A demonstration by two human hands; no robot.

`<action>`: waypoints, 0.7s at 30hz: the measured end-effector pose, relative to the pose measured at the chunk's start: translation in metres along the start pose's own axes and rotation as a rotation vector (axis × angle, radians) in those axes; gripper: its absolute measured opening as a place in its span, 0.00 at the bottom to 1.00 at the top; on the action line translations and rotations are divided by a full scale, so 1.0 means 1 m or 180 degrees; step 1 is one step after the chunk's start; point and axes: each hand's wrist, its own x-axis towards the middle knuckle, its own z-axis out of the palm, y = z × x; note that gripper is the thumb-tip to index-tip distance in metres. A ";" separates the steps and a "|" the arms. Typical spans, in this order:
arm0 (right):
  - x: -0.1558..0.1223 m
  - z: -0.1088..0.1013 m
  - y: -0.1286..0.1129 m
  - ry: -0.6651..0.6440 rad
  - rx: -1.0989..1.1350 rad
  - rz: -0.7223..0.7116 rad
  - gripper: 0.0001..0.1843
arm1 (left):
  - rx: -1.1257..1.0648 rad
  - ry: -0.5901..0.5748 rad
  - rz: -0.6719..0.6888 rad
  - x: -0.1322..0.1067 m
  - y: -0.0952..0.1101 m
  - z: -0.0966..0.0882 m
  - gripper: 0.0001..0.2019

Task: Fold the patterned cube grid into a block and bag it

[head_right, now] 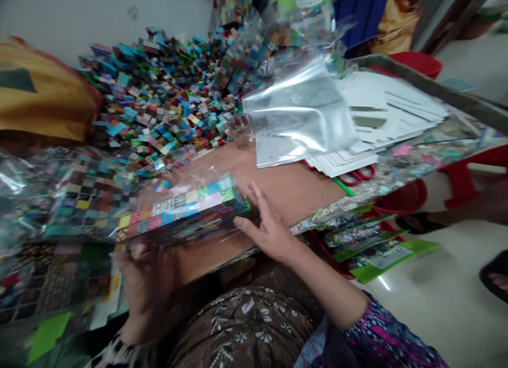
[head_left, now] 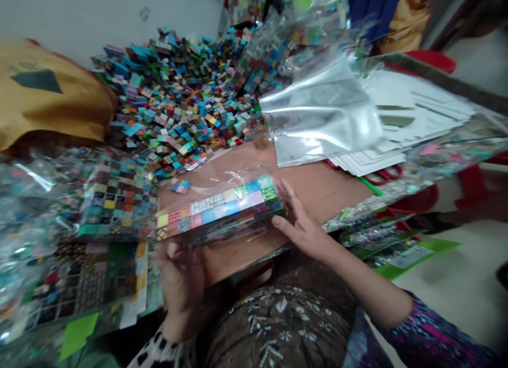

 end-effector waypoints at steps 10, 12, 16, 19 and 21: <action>-0.001 0.016 -0.008 0.0059 0.0168 -0.0041 0.49 | -0.0108 0.0135 0.0457 0.004 0.015 0.008 0.31; -0.001 0.017 -0.007 0.0048 0.0120 0.0010 0.50 | -0.0156 0.0125 0.0511 0.008 0.016 0.010 0.32; 0.001 0.018 -0.006 0.0071 0.0039 0.0036 0.52 | -0.0196 0.0106 0.0596 0.020 0.019 0.012 0.36; 0.002 0.017 -0.008 0.0039 0.0064 0.0056 0.52 | -0.0176 -0.0174 0.0580 0.029 0.020 0.016 0.40; 0.004 0.017 -0.010 -0.0027 0.0070 0.0071 0.52 | -0.0139 -0.0405 0.0582 0.032 0.020 0.019 0.41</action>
